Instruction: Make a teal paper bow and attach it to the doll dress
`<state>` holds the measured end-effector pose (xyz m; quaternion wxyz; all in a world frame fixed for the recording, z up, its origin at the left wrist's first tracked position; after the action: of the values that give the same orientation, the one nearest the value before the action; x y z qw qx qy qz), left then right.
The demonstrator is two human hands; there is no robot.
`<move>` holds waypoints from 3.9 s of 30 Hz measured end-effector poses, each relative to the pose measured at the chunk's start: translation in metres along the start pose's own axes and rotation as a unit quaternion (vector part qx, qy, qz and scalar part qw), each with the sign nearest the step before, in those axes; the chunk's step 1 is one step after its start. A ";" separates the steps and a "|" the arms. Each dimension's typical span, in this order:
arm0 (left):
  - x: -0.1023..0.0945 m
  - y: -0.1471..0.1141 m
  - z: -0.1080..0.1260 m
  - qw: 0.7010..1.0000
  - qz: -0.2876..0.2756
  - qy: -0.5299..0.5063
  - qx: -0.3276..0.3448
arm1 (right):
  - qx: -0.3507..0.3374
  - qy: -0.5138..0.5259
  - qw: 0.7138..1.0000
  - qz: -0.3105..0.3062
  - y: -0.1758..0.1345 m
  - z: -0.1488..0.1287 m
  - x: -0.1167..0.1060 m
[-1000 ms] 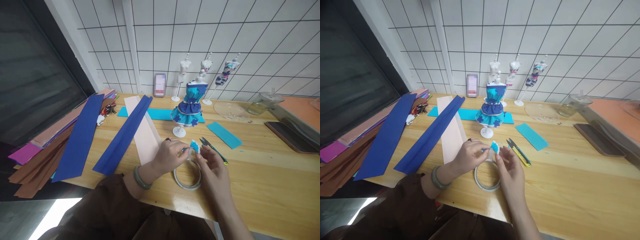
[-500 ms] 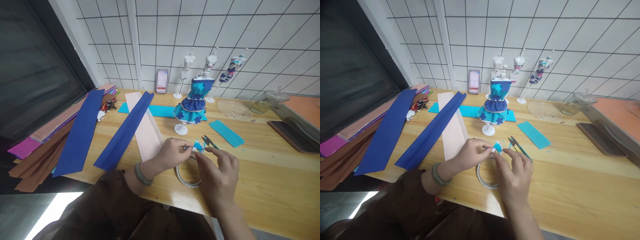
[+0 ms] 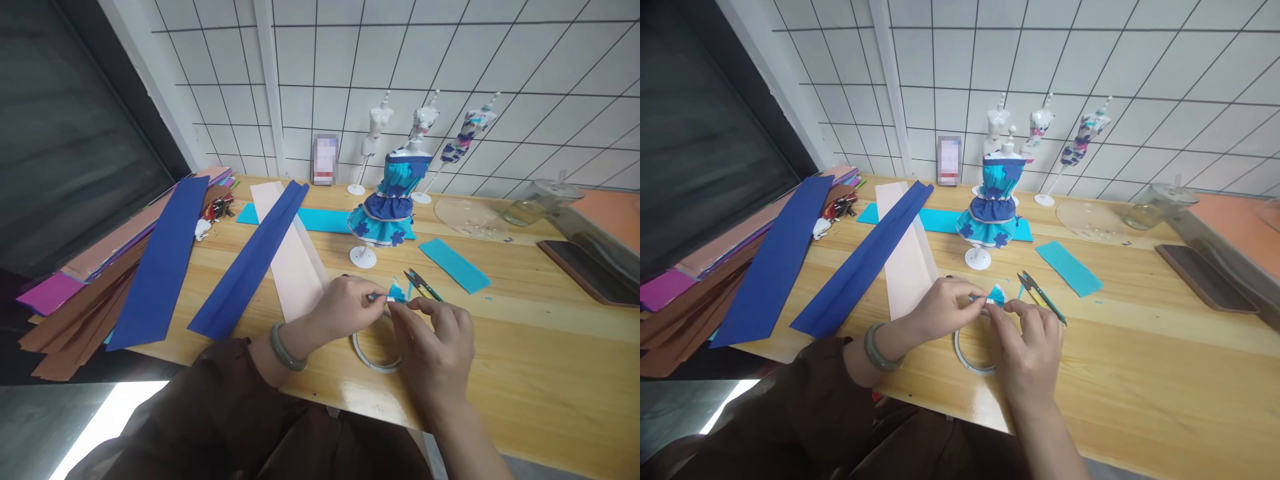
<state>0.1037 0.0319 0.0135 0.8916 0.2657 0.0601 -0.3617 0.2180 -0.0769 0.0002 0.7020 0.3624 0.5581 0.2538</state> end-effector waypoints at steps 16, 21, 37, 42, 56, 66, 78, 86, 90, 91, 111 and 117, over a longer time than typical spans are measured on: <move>-0.007 0.006 -0.001 0.929 -0.077 -0.277 -0.232 | -0.039 -0.007 0.999 -0.025 0.001 0.001 0.000; -0.007 0.005 -0.001 0.939 -0.064 -0.247 -0.231 | -0.047 0.003 0.999 -0.025 0.003 -0.001 -0.002; -0.003 0.003 -0.006 0.978 0.032 -0.153 -0.141 | -0.064 0.200 0.973 -0.096 0.001 -0.009 0.000; -0.006 0.005 -0.002 0.979 0.037 -0.152 -0.129 | 0.006 0.272 0.955 -0.119 0.004 -0.011 -0.003; -0.002 0.001 0.010 0.994 0.026 -0.087 -0.067 | 0.421 0.540 0.703 -0.192 0.009 -0.015 0.006; 0.007 0.000 0.004 0.960 0.066 -0.218 -0.164 | 0.280 0.342 0.892 -0.092 0.007 -0.015 0.001; 0.007 0.001 0.003 0.951 0.030 -0.251 -0.176 | 0.252 0.283 0.922 -0.078 0.008 -0.013 0.004; 0.007 0.000 0.006 0.952 0.005 -0.261 -0.160 | 0.397 0.368 0.829 -0.142 0.008 -0.011 0.001; 0.007 0.000 0.006 0.952 -0.001 -0.254 -0.168 | 0.419 0.410 0.796 -0.150 0.007 -0.012 0.002; 0.007 0.000 0.007 0.953 -0.003 -0.253 -0.169 | 0.423 0.416 0.791 -0.150 0.007 -0.012 0.003; 0.003 0.003 0.008 0.975 -0.016 -0.195 -0.104 | 0.465 0.465 0.741 -0.138 0.008 -0.010 0.004; 0.002 0.003 0.006 0.951 -0.042 -0.259 -0.165 | 0.467 0.483 0.726 -0.143 0.009 -0.009 0.005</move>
<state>0.1066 0.0298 0.0197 0.8917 0.0093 -0.1032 -0.4406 0.2107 -0.0658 0.0030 0.1071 0.3885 0.9152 -0.0017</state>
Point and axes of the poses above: each hand's wrist, its own y-axis towards the middle knuckle, its own x-axis out of the palm, z = x × y, the point moved 1 cm from there along y, towards the middle knuckle, and after that the axes turned 13 degrees about -y, right-handed, at the moved point
